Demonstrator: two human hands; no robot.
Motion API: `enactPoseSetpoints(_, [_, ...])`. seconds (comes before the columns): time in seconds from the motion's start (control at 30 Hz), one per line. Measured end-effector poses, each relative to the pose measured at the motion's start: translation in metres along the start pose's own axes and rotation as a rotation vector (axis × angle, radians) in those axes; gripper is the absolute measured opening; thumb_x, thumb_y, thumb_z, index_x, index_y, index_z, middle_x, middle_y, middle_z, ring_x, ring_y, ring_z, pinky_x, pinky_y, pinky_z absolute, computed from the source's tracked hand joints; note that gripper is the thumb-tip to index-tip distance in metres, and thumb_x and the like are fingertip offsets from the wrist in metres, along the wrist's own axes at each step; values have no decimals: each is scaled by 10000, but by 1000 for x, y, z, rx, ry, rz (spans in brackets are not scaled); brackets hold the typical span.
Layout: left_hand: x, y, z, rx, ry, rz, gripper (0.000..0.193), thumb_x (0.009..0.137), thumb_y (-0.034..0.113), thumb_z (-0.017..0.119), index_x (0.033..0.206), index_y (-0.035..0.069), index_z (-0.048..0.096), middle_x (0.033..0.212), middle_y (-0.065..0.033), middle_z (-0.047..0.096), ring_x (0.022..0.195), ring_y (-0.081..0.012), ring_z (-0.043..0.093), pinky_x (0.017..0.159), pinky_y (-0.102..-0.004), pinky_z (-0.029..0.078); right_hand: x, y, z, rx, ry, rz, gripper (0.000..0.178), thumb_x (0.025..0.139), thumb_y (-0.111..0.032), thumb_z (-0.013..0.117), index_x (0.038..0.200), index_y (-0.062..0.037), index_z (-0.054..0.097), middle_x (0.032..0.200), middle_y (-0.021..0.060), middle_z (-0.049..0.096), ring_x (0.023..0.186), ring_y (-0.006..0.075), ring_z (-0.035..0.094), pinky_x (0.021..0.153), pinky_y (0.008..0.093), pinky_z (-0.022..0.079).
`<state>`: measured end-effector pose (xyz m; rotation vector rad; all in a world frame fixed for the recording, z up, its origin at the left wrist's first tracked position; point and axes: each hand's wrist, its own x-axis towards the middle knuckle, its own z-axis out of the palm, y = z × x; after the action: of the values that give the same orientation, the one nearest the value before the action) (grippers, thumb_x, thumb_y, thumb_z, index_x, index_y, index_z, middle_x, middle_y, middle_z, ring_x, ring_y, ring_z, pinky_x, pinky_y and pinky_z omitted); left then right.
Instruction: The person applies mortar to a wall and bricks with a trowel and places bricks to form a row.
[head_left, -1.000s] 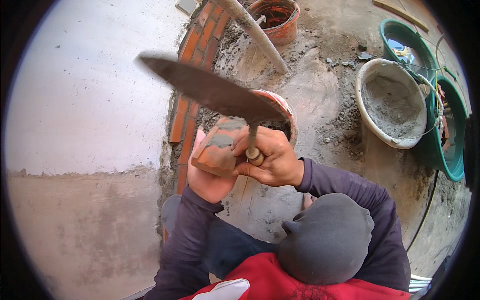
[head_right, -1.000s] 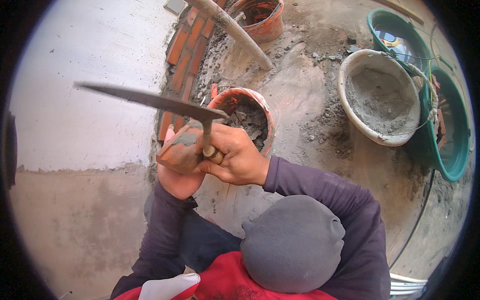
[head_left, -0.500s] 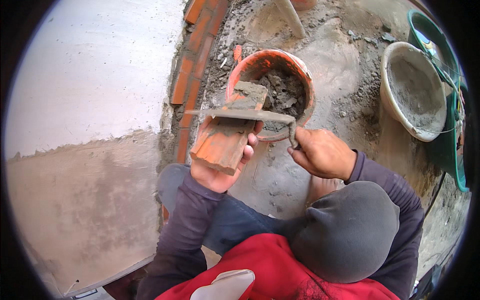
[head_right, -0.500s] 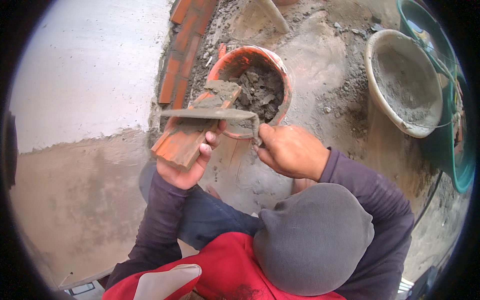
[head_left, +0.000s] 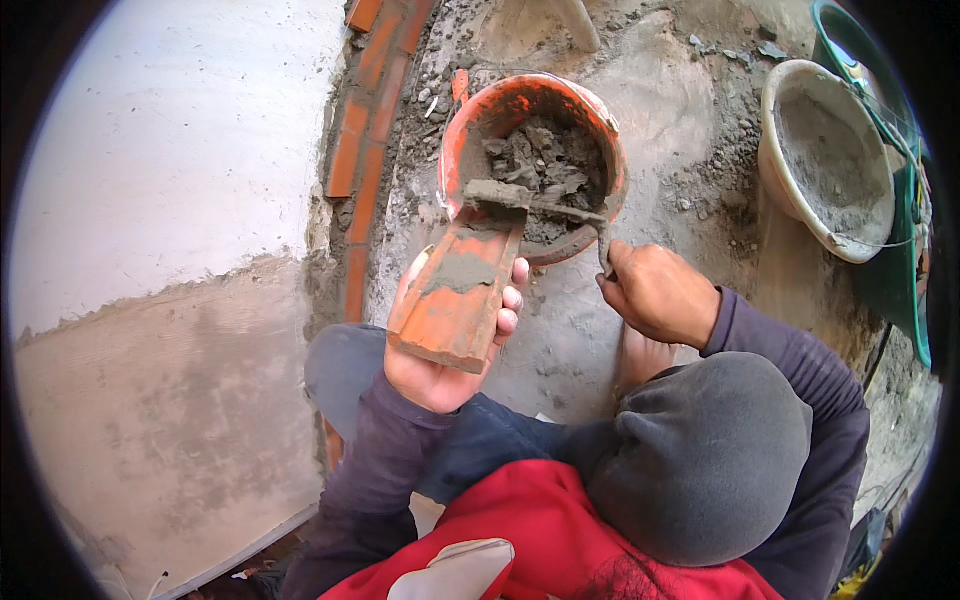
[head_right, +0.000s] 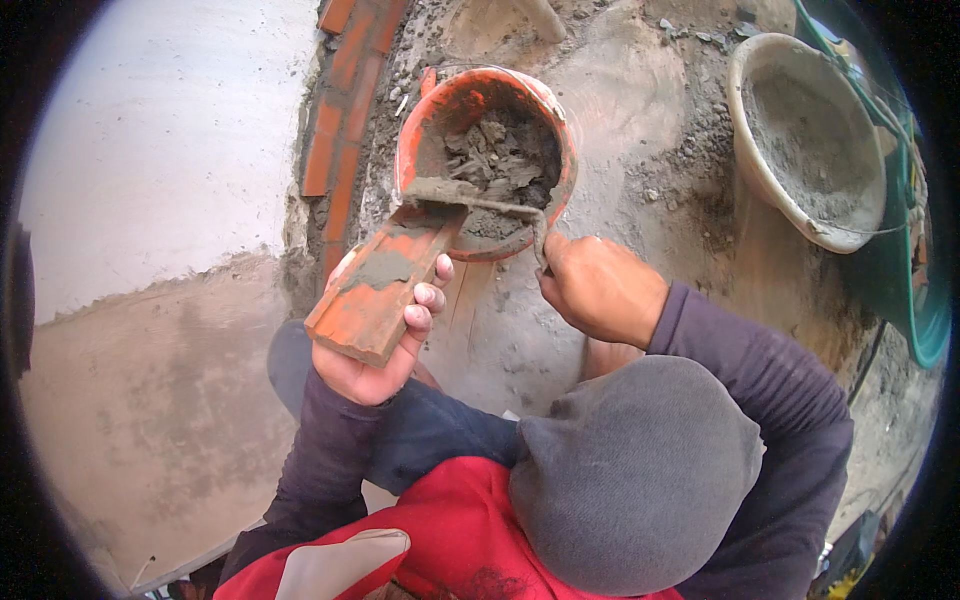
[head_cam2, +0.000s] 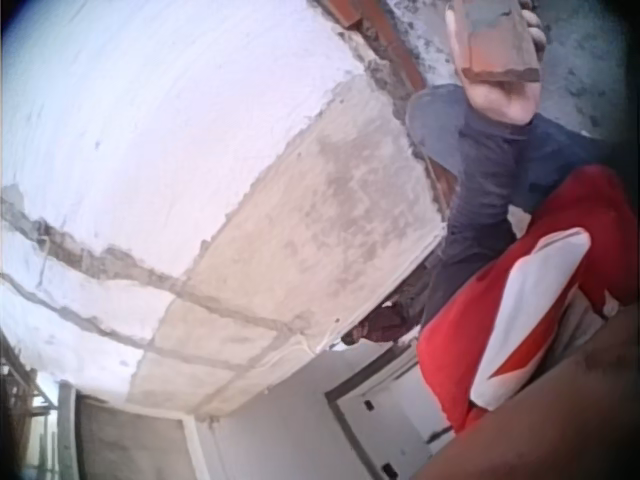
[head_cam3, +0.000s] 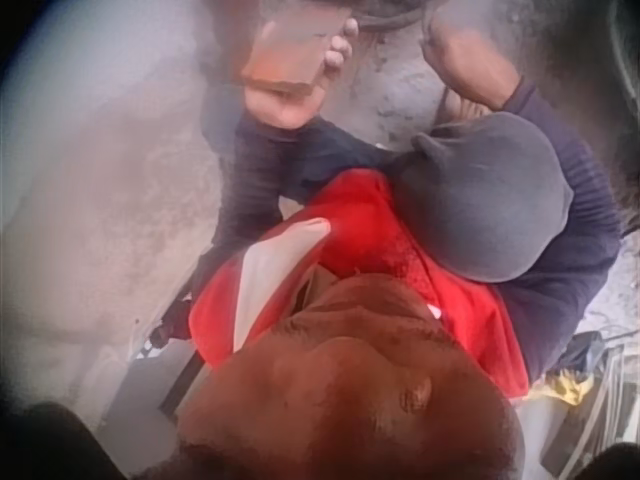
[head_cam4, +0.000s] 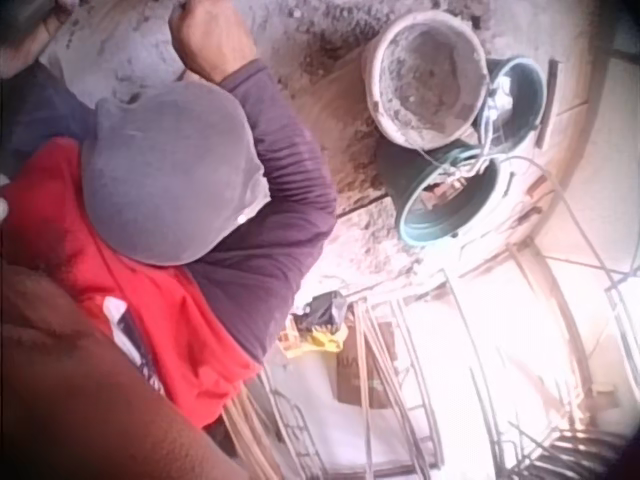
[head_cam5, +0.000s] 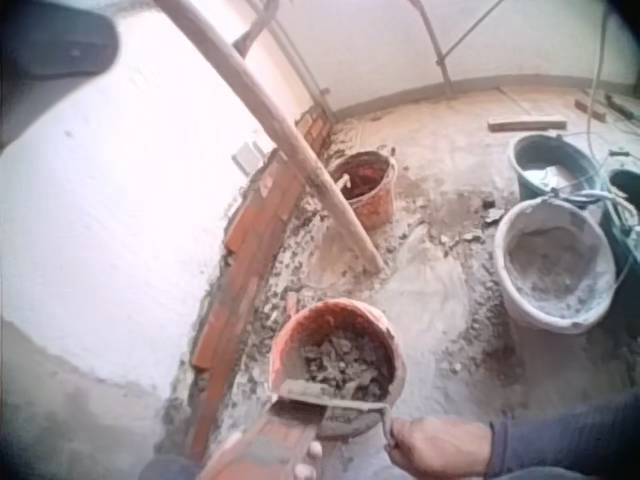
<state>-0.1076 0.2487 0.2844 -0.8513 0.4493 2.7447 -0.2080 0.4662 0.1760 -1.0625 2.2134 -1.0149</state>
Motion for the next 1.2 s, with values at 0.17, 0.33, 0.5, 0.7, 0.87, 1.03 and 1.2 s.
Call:
enactPoseSetpoints(0.17, [3,-8,1,72,-2,80,652,983,486,398,1419,4,351,1284,-243,471,980,-340,561,837,-405,521,-2,-12,-11,73,-9,-86,211,848,-149,551,941,33,499,702,263,619,705,447,634,637,538,490])
enactPoseSetpoints(0.33, [-1,-12,2,-74,40,44,592,971,387,490,1408,22,328,1317,-262,361,1008,-310,474,821,-382,514,7,-15,-10,79,-128,28,237,896,-123,435,944,84,541,785,299,649,773,452,662,679,519,522])
enactPoseSetpoints(0.5, [3,-9,-2,-2,-80,91,605,974,376,490,1426,25,296,1317,-268,348,1019,-307,471,843,-384,512,5,-23,-23,173,-49,-174,202,881,-105,443,907,73,535,720,288,632,734,450,657,658,516,518])
enactPoseSetpoints(0.7, [3,-5,18,67,33,-15,611,991,457,355,1381,-13,375,1197,-241,518,857,-305,578,701,-391,555,8,19,-10,45,43,24,195,859,-112,570,872,74,515,668,284,582,673,459,605,597,503,483])
enactPoseSetpoints(0.87, [0,-4,14,200,75,98,589,1006,441,298,1351,-23,414,1162,-226,549,826,-298,604,674,-390,563,10,-28,-30,64,74,-95,224,849,-139,577,862,65,487,659,275,596,691,484,609,631,534,495])
enactPoseSetpoints(1.03, [-4,-6,17,115,61,73,568,1016,426,281,1346,-12,430,1121,-227,593,812,-293,621,708,-390,571,17,-3,-11,18,33,23,222,847,-141,581,860,62,493,663,282,591,689,484,603,619,525,497])
enactPoseSetpoints(1.2, [0,-9,13,218,120,138,576,1020,430,266,1371,-4,407,1136,-226,588,821,-301,626,706,-397,572,8,-21,-20,123,-10,-202,197,830,-116,586,835,65,510,644,288,567,679,473,601,609,521,483])
